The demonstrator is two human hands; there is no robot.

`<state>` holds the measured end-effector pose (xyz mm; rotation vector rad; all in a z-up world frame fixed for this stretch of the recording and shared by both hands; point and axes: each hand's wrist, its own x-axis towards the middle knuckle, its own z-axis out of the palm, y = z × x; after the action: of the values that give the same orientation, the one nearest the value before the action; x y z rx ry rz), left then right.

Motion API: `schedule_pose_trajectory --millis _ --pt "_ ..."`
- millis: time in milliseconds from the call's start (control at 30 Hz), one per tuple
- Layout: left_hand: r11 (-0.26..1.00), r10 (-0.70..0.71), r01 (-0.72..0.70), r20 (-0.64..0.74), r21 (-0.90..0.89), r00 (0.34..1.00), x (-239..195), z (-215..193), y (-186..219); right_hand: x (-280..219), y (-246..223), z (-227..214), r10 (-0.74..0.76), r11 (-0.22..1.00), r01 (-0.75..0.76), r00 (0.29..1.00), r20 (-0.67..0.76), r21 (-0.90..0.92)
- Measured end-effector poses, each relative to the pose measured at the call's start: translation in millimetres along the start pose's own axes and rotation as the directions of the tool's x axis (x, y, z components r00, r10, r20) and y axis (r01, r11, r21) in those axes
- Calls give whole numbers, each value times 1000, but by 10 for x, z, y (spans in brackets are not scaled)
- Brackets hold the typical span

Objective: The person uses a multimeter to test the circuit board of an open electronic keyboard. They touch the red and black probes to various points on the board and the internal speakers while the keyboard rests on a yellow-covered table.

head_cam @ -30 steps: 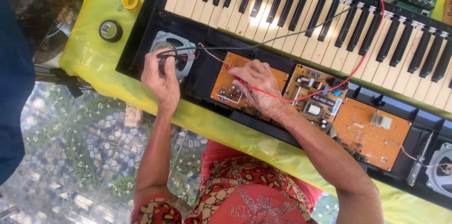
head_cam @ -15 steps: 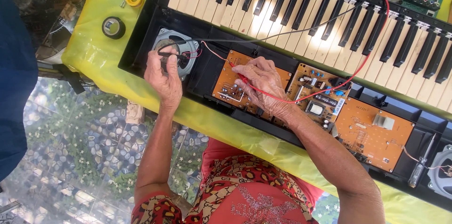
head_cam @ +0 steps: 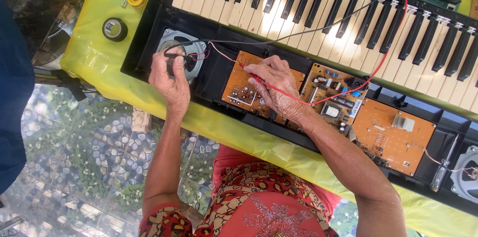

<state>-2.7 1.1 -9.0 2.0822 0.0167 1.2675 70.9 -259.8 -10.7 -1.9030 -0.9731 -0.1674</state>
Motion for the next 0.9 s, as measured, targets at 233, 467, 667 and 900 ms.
schedule_pose_trajectory --millis 233,467,667,900 --pt "999 -23 21 -43 -34 999 -5 22 24 -8 -63 -6 33 999 -33 999 -2 -15" --pt "999 -20 19 -24 -46 1000 10 14 3 -14 -9 24 -49 999 49 998 -30 -12" --pt "995 -47 44 -29 -93 998 -23 13 4 -4 8 7 -96 995 95 995 -39 -28" --pt "995 -45 40 60 89 997 2 -56 101 -15 32 5 -139 989 136 988 -60 -63"
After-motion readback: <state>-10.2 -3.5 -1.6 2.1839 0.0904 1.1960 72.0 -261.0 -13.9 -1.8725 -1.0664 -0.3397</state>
